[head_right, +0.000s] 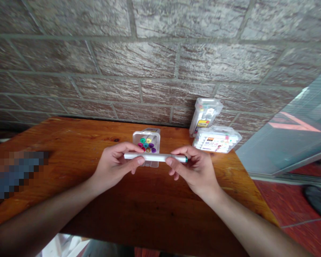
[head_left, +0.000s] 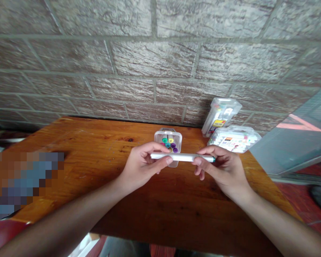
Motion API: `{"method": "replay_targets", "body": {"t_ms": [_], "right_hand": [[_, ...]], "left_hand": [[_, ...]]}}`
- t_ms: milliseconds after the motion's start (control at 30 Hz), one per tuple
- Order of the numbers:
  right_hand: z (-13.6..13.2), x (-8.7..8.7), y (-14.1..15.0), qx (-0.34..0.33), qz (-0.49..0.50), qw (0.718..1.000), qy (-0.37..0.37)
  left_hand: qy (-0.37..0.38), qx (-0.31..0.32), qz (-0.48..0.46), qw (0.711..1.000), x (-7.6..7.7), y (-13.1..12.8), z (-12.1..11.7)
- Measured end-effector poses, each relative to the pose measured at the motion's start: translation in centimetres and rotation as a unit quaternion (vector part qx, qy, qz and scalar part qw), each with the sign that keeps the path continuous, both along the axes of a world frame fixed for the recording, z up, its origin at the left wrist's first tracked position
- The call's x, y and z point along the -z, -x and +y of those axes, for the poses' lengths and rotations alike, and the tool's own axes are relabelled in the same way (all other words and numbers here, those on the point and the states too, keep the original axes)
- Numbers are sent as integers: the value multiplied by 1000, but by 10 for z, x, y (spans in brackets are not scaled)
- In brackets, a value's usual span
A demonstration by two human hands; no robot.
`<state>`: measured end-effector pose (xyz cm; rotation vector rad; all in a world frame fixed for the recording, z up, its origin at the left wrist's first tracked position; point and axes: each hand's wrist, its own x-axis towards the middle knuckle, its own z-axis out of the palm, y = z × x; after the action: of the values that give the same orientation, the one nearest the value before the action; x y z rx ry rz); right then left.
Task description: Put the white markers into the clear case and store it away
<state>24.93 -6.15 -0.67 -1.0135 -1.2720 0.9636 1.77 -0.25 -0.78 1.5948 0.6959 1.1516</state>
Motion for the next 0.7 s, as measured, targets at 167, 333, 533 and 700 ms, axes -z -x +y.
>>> {"method": "replay_targets", "body": {"t_ms": [167, 333, 533, 700], "right_hand": [[0, 0, -1, -1, -7, 1000, 6], [1, 2, -4, -7, 4, 1000, 15], [1, 1, -3, -3, 48, 999, 12], [2, 2, -3, -1, 62, 998, 13]], "left_hand": [[6, 5, -2, 1000, 1, 1, 1], [18, 20, -11, 1000, 3, 2, 1], [25, 21, -11, 999, 2, 2, 1], [19, 19, -9, 1000, 0, 2, 2]]}}
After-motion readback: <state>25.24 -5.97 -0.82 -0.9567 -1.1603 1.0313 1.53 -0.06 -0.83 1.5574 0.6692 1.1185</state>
